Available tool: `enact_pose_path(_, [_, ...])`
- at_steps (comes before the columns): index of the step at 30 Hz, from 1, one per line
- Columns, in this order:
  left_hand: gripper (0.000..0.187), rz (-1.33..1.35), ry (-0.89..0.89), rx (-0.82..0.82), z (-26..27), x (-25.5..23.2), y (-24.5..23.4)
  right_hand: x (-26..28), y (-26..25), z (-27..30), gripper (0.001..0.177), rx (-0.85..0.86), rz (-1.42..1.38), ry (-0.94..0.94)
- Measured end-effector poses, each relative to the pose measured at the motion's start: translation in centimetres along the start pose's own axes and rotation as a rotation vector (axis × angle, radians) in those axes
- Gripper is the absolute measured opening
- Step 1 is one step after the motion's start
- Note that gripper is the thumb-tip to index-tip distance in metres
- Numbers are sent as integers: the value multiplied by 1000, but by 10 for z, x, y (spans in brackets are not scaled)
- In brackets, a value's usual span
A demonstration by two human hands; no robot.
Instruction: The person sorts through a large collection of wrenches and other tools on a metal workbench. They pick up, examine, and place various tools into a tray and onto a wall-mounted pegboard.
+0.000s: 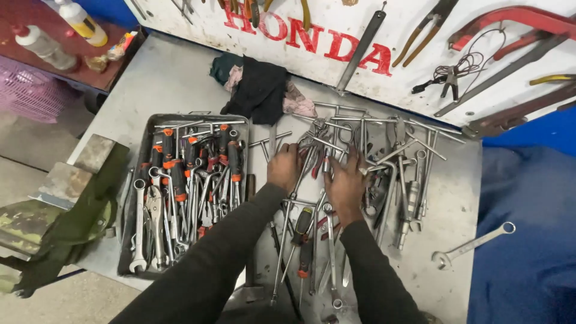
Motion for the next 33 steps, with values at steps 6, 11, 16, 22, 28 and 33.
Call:
enact_pose_path(6, [22, 87, -104, -66, -12, 18, 4, -12, 26, -48, 73, 350, 190, 107])
enact_pose_path(11, [22, 134, -278, -227, -16, 35, 3, -11, 18, -39, 75, 404, 179, 55])
enact_pose_path(16, [35, -51, -160, -369, 17, 2, -27, -17, 20, 1, 81, 67, -475, 55])
enact_pose_path(22, [31, -119, -38, -33, -8, -54, 30, -33, 21, 26, 70, -107, -1615, 159])
enact_pose_path(28, [29, -251, -150, -68, -38, -69, 50, -35, 1, 59, 35, -157, -1737, 410])
enact_pose_path(33, [33, 653, -239, 258, -79, -28, 43, -53, 32, 64, 28, -28, -1503, 490])
Point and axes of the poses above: each hand's wrist, its own z-axis away from the middle knuckle, its own y-axis out of the palm, x = y × z, the point moved 2 cm from there along -z, towards the middle knuckle, and after that the axes turned 14 degrees about x, right-handed, at the moved point
